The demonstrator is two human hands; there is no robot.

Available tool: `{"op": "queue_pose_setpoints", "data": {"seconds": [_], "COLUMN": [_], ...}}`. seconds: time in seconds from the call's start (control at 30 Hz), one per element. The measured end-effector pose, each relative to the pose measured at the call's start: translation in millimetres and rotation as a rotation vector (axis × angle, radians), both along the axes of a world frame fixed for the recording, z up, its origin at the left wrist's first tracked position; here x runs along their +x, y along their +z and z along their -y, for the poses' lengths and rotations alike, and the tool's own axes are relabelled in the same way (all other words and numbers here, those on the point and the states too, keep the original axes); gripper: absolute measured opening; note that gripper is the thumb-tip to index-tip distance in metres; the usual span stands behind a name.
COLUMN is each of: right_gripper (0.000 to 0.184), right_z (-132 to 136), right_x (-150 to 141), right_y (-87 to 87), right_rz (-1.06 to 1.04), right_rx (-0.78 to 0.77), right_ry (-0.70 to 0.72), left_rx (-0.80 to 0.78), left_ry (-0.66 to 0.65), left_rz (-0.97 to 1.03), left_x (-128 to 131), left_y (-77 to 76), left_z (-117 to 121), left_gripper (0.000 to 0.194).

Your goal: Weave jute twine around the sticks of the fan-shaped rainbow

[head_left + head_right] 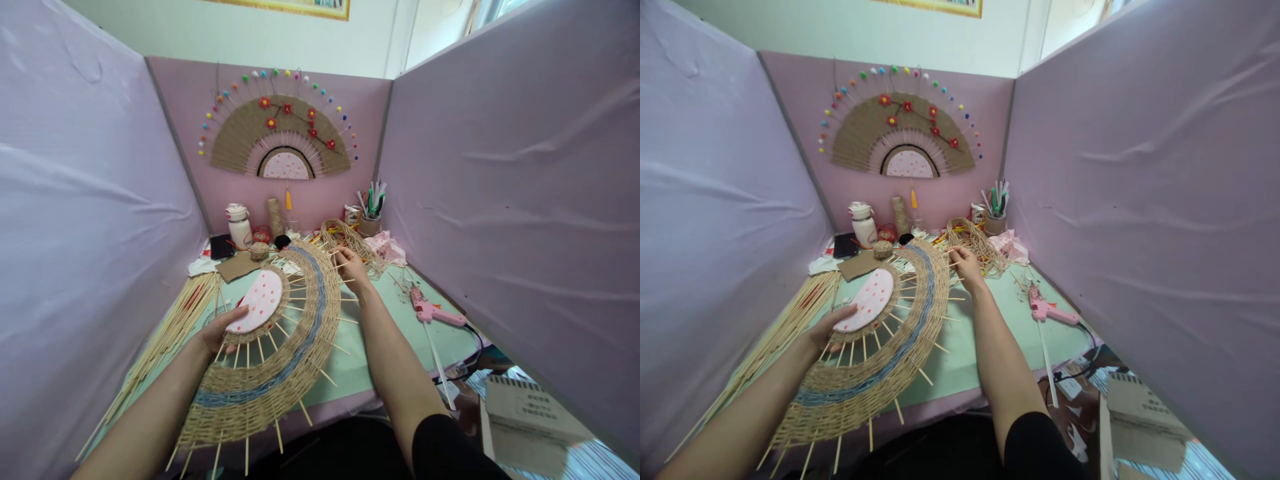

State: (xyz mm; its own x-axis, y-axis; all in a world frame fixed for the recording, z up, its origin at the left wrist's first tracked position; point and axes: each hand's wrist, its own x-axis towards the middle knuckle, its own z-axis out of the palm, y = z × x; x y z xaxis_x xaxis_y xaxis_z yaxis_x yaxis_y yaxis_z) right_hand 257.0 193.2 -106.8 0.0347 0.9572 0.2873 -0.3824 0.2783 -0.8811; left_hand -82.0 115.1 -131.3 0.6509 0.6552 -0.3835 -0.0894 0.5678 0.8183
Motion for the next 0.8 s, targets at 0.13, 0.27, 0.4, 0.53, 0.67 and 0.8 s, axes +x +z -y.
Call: {"op": "queue_pose_setpoints", "data": {"seconds": [0.13,0.27,0.4,0.53,0.67,0.8], "right_gripper": [0.031,0.032,0.031,0.028,0.027,0.028], "right_z": [1,1,1,-1,-2,-3], "right_x": [0,0,1,7,11,13], "right_y": [0.4,0.7,-0.3,-1.5,0.1,1.5], "right_rz": [-0.006,0.001,0.015,0.008,-0.021,-0.065], "right_rx": [0.005,0.011,0.013,0.022,0.035,0.027], "right_ry": [0.008,0.008,-0.014,-0.091,-0.150,-0.179], "left_rx": [-0.002,-0.005,0.003,-0.008,-0.029,-0.036], "left_ry": [0.015,0.025,0.024,0.054,0.051,0.038], "left_rz": [0.000,0.004,-0.033,-0.062,-0.072,-0.085], "left_x": [0,2,4,6,9,10], "left_y": [-1.1,1.5,7.0,10.5,10.4,5.3], "left_z": [0,1,5,8,10,12], "left_gripper": [0.043,0.041,0.042,0.042,0.041,0.040]}}
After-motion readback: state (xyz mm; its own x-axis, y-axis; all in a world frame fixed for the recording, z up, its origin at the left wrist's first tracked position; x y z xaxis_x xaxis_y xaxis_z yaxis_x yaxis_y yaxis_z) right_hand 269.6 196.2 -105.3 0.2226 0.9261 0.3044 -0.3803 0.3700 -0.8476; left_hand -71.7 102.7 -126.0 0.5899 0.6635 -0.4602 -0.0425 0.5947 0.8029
